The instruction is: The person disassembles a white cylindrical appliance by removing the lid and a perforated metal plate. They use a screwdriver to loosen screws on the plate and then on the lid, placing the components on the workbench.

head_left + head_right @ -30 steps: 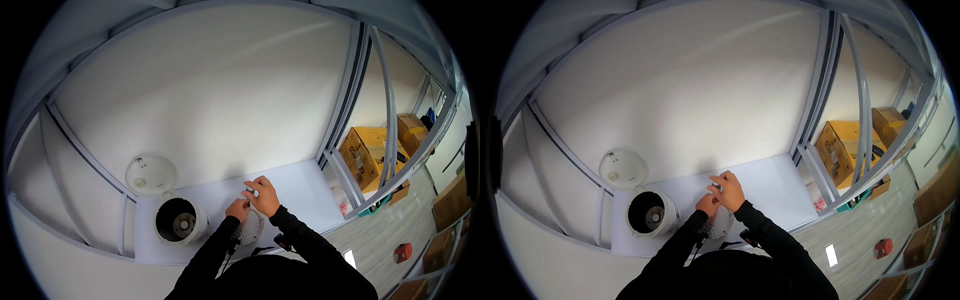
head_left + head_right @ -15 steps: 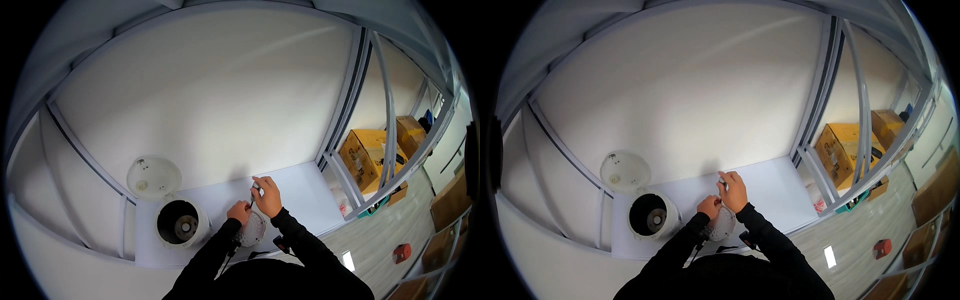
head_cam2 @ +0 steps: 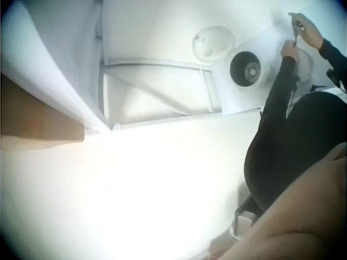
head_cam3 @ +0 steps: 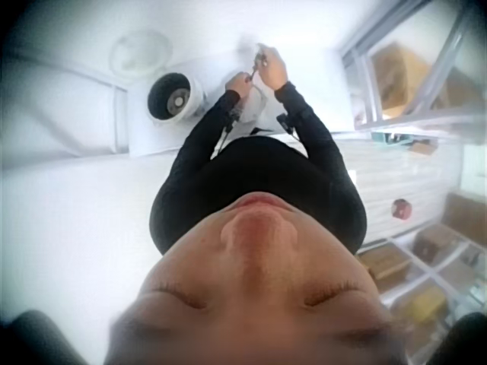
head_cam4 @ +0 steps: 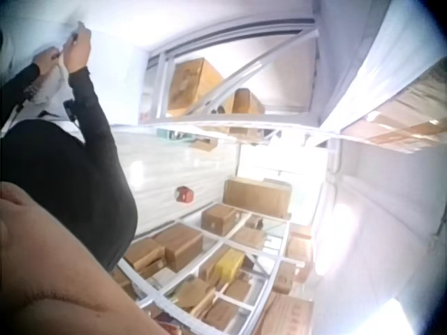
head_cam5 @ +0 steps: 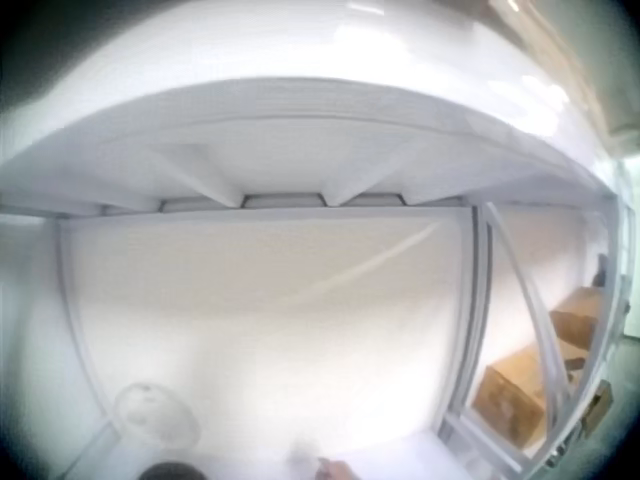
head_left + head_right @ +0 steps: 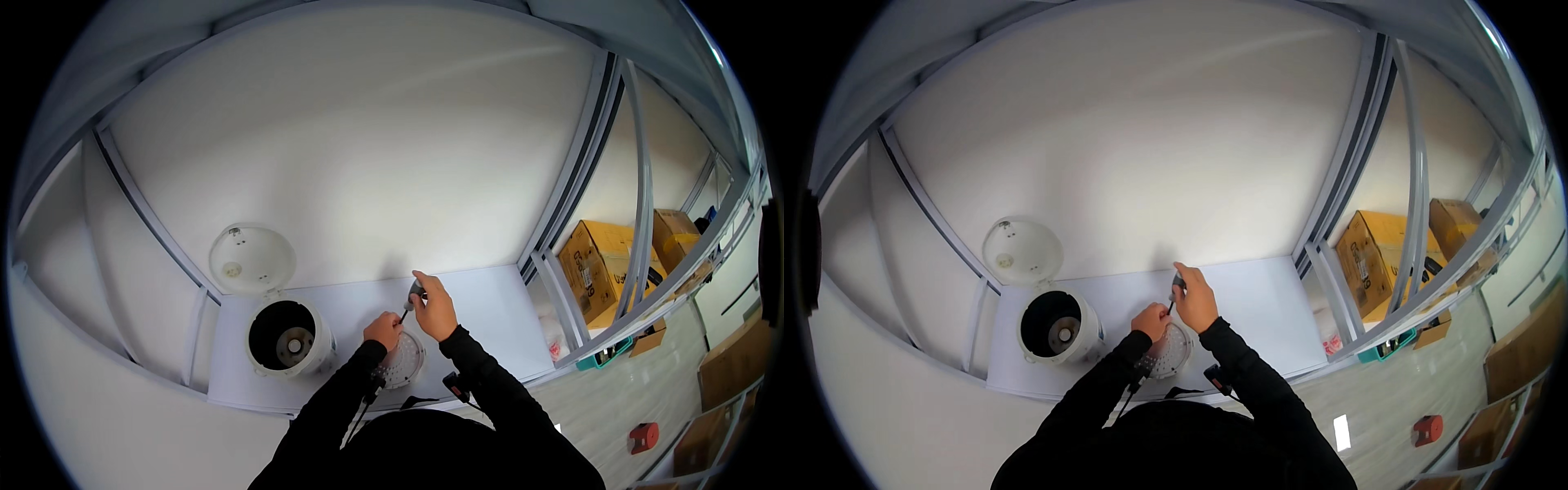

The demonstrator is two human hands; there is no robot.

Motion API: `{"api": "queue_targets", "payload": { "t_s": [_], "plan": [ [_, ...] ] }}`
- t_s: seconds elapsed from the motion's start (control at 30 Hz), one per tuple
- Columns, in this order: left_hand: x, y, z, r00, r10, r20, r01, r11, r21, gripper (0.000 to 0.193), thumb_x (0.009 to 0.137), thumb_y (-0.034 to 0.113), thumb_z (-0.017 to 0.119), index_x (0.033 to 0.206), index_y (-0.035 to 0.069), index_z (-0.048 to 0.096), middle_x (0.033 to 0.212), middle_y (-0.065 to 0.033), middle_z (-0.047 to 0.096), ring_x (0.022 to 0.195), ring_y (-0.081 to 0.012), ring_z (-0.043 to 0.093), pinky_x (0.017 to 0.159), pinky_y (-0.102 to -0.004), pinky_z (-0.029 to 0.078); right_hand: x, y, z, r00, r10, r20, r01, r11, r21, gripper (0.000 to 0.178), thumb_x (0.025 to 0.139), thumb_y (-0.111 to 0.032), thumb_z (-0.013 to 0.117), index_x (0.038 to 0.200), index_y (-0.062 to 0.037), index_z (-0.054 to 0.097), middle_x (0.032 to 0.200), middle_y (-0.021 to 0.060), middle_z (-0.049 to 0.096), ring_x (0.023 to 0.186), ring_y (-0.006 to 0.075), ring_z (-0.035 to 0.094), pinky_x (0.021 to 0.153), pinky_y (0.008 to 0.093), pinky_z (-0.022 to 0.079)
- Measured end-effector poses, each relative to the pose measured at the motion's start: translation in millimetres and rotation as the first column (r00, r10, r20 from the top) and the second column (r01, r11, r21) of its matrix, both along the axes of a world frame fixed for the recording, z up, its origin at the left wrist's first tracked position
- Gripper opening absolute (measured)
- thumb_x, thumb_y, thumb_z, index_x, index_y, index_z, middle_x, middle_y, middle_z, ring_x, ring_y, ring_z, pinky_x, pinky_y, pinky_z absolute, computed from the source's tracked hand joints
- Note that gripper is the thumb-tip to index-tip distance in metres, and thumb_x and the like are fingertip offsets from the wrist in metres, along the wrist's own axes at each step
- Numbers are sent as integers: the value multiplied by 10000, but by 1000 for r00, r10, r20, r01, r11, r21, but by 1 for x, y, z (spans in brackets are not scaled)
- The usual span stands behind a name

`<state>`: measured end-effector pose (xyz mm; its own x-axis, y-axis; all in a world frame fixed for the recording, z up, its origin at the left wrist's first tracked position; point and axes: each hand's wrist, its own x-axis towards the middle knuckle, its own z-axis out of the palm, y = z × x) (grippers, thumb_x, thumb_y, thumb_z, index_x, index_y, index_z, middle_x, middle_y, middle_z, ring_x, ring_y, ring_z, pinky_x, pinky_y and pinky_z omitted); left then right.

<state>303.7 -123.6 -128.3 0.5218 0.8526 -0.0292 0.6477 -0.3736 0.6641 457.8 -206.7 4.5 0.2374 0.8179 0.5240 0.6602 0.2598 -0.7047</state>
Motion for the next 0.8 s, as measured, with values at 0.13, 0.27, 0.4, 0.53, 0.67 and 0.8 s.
{"api": "queue_targets", "payload": {
  "t_s": [0.13,0.27,0.4,0.53,0.67,0.8],
  "plan": [
    [-1,-1,-6,998,51,21,-52,998,37,226,938,326,689,1032,121,712,1030,-100,720,964,-328,697,845,-438,547,9,1,3,999,-31,-32,34,993,111,569,908,59,640,1453,-27,500,1204,213,606,1047,379,647,864,403,572],
    [-5,-9,-5,995,54,82,-60,995,82,215,950,298,664,1047,118,728,1021,-128,730,955,-365,691,850,-459,550,22,-7,17,996,-65,-59,74,986,152,559,922,64,629,1458,-13,493,1246,211,598,1065,341,650,861,389,583],
    [-8,-13,-7,997,-2,78,-9,989,145,199,925,252,661,1018,110,764,1009,-147,736,965,-383,685,861,-475,551,29,-16,28,994,-70,-80,83,980,180,540,927,55,636,1447,-13,506,1234,198,605,1043,322,651,844,387,582],
    [-10,-12,-15,998,-40,57,28,978,205,169,886,210,675,970,109,782,992,-144,746,956,-385,690,858,-476,555,27,-20,32,996,-38,-79,53,979,197,521,923,51,651,1426,-22,532,1224,189,611,1019,320,654,827,380,581],
    [-6,-14,-10,998,-53,24,48,984,170,171,852,229,711,933,97,783,948,-140,754,898,-382,701,830,-477,564,27,-25,29,995,-15,-101,28,992,124,499,943,45,665,1420,-34,545,1255,157,610,1059,268,660,849,356,601],
    [-2,-18,1,998,-21,-62,30,989,145,194,822,260,742,900,87,785,920,-134,757,858,-375,709,808,-473,573,27,-29,29,993,-3,-119,17,994,110,501,934,47,678,1412,-44,558,1246,149,614,1046,262,669,841,349,603]
  ]
}}
